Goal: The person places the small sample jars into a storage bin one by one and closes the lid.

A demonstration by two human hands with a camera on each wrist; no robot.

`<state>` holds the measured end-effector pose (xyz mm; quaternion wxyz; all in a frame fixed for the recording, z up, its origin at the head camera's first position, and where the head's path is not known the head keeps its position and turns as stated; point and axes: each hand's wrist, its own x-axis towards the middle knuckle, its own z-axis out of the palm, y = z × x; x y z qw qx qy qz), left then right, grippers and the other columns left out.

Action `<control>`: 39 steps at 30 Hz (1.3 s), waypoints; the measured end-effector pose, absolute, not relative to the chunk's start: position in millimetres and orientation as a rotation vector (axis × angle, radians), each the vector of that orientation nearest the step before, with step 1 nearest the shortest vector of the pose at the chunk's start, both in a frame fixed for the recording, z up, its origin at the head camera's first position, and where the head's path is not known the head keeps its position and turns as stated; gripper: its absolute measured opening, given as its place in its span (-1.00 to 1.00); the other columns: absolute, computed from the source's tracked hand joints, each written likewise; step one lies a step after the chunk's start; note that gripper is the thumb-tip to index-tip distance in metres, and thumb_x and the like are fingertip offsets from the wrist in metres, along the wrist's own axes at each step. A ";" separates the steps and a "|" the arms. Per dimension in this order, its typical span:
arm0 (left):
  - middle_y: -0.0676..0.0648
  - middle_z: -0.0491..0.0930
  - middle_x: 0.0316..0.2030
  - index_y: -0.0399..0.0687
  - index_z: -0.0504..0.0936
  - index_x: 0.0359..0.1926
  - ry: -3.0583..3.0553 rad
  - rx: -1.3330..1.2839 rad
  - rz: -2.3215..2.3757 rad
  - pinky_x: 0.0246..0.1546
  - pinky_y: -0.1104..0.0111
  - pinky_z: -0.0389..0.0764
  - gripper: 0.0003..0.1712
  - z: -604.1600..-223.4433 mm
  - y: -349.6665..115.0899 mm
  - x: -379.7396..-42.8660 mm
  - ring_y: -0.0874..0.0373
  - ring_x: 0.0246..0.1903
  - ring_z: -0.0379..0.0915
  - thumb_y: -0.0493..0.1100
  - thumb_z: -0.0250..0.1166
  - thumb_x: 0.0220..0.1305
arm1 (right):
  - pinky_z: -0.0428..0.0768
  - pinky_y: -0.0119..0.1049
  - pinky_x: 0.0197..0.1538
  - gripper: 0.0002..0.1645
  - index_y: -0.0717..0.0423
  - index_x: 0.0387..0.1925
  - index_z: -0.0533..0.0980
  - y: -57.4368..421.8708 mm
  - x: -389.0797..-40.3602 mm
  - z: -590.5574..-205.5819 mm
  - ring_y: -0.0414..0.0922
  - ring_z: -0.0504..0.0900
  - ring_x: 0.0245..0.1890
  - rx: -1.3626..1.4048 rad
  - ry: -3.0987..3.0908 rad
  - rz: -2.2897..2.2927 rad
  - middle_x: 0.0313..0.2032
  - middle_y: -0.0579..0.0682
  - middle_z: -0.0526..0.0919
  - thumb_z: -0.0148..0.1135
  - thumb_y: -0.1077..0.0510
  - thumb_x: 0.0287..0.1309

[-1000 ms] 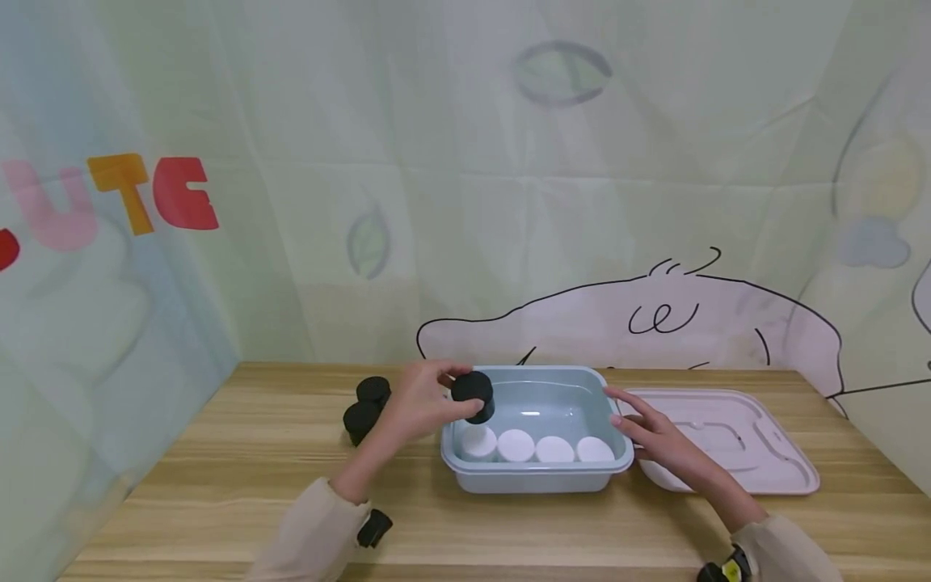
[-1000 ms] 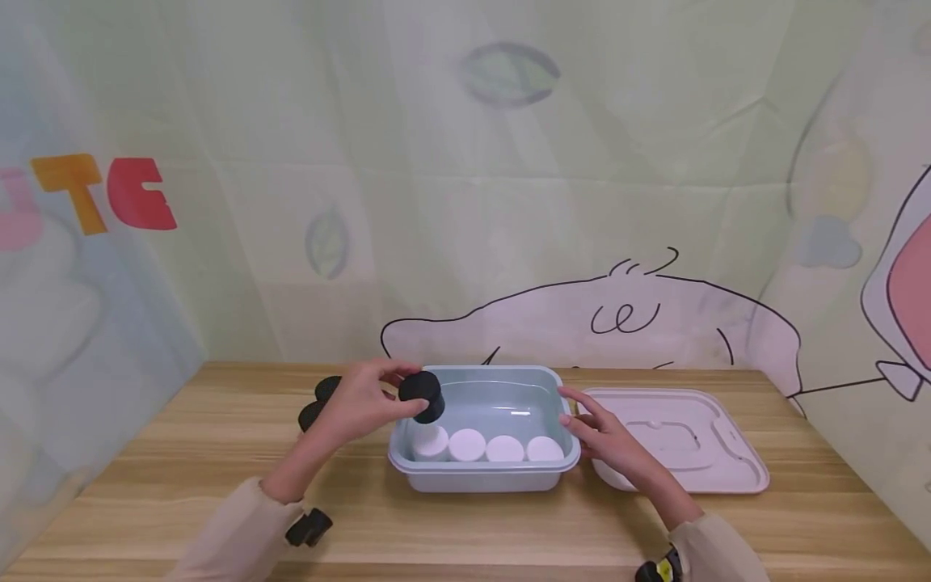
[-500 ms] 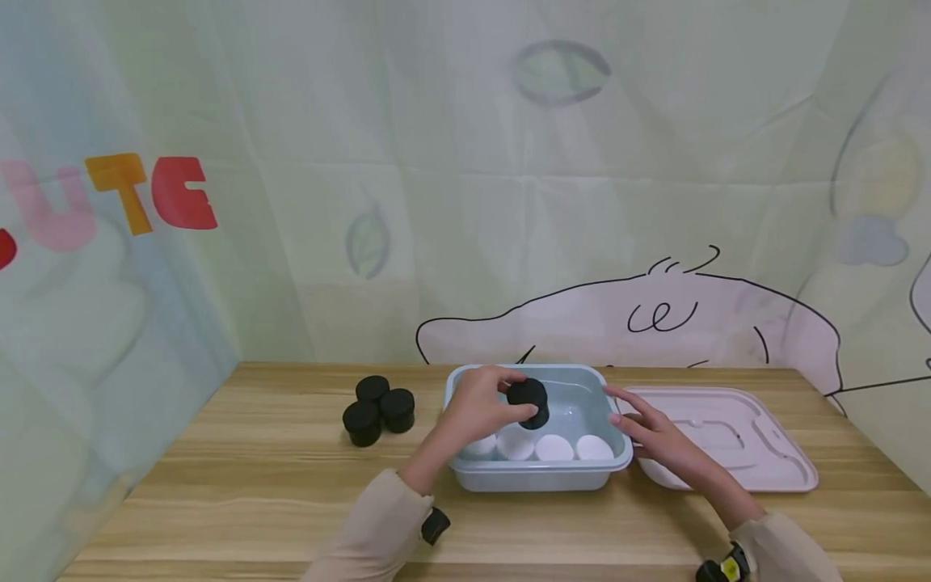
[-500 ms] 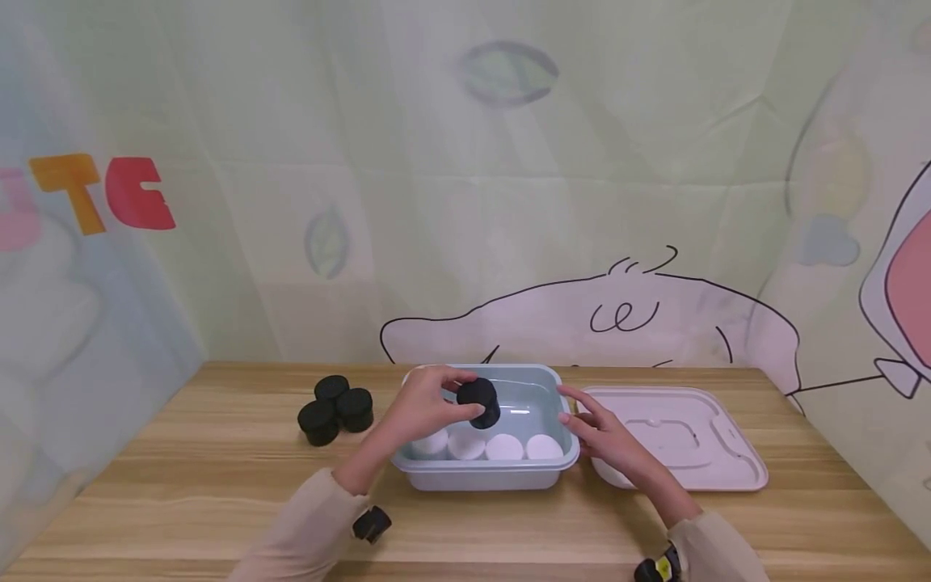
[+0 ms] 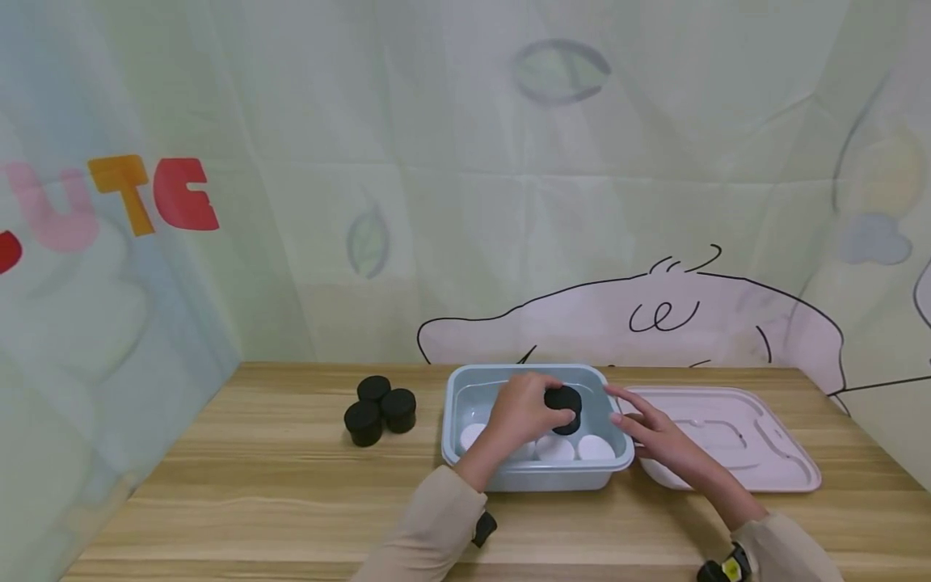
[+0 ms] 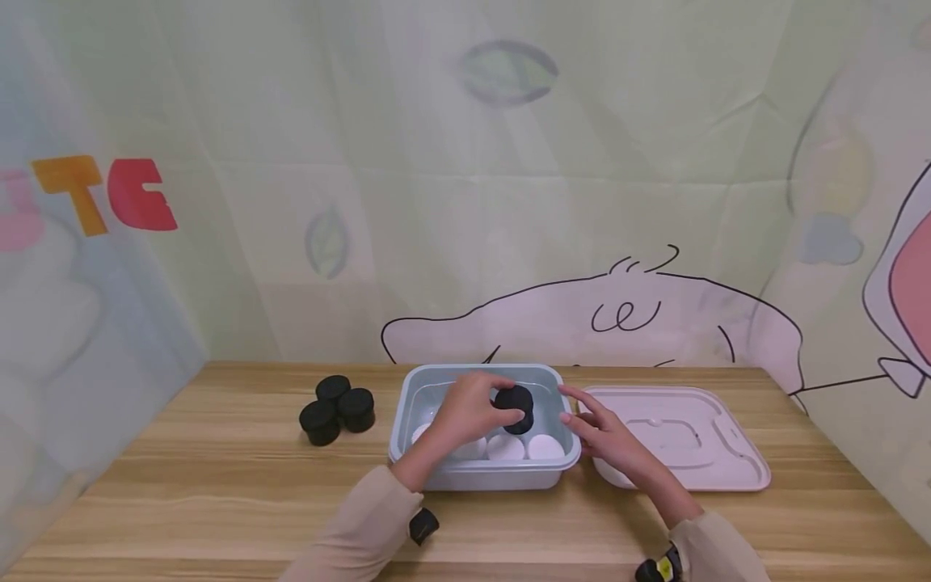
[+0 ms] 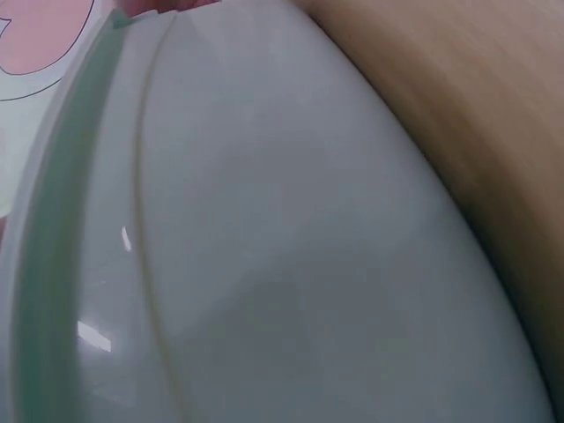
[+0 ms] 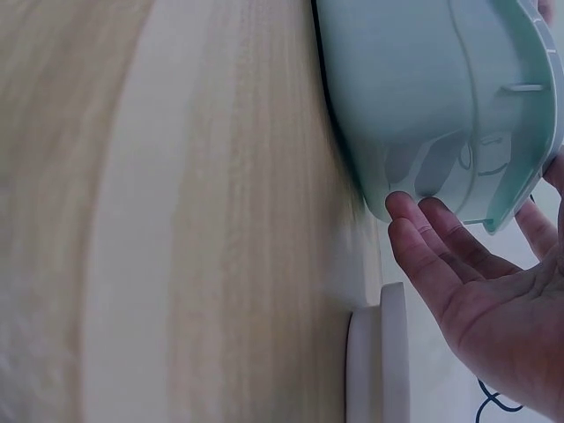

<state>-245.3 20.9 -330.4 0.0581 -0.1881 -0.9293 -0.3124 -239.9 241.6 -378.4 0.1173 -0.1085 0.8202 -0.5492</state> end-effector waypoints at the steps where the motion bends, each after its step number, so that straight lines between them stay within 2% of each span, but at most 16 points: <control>1: -0.04 0.60 -0.11 -0.12 0.62 -0.05 -2.820 -0.571 -0.927 -0.11 0.33 0.45 -0.53 -331.0 23.6 -245.5 0.12 -0.11 0.46 -0.03 0.37 -0.01 | 0.49 0.01 -0.02 -0.32 -0.07 0.37 0.01 241.6 -239.8 -378.4 0.29 0.27 0.17 -0.318 2.398 -1.609 0.28 0.39 0.07 -0.06 -0.06 0.29; 12: -0.06 0.63 -0.25 -0.20 0.64 -0.18 -2.829 -0.662 -0.652 -0.16 0.37 0.45 -0.62 -342.3 42.7 -244.3 0.11 -0.22 0.49 -0.11 0.41 -0.05 | 0.48 0.03 -0.02 -0.32 -0.09 0.37 0.02 241.1 -239.6 -379.3 0.29 0.23 0.20 -0.324 2.395 -1.608 0.29 0.37 0.06 -0.05 -0.06 0.29; 19: -0.04 0.61 -0.46 -0.21 0.64 -0.40 -2.848 -0.669 -0.646 -0.39 0.43 0.43 -0.76 -347.5 44.4 -246.2 0.14 -0.41 0.47 -0.15 0.42 -0.09 | 0.48 0.03 -0.01 -0.32 -0.08 0.37 0.02 240.8 -239.9 -379.3 0.30 0.21 0.21 -0.326 2.394 -1.613 0.30 0.36 0.05 -0.05 -0.06 0.29; 27: -0.07 0.64 -0.23 -0.22 0.64 -0.16 -2.965 -0.599 -0.772 -0.15 0.37 0.46 -0.65 -348.5 44.4 -247.3 0.11 -0.21 0.50 -0.20 0.38 -0.03 | 0.47 0.04 -0.02 -0.32 -0.10 0.37 0.03 240.9 -240.4 -379.4 0.30 0.20 0.21 -0.321 2.411 -1.597 0.30 0.35 0.05 -0.05 -0.07 0.28; 32: -0.06 0.64 -0.30 -0.23 0.65 -0.20 -2.962 -0.609 -0.751 -0.23 0.39 0.46 -0.69 -348.3 46.0 -248.0 0.14 -0.31 0.49 -0.24 0.38 -0.05 | 0.47 0.04 -0.01 -0.32 -0.09 0.37 0.02 241.9 -240.8 -380.8 0.30 0.20 0.21 -0.319 2.405 -1.606 0.30 0.35 0.05 -0.05 -0.07 0.29; 39: -0.05 0.64 -0.29 -0.22 0.64 -0.19 -2.991 -0.588 -0.749 -0.22 0.39 0.47 -0.68 -347.6 47.6 -247.8 0.15 -0.32 0.48 -0.22 0.38 -0.04 | 0.48 0.04 -0.02 -0.32 -0.08 0.37 0.02 242.3 -240.2 -381.3 0.30 0.21 0.21 -0.328 2.407 -1.608 0.30 0.36 0.06 -0.05 -0.06 0.29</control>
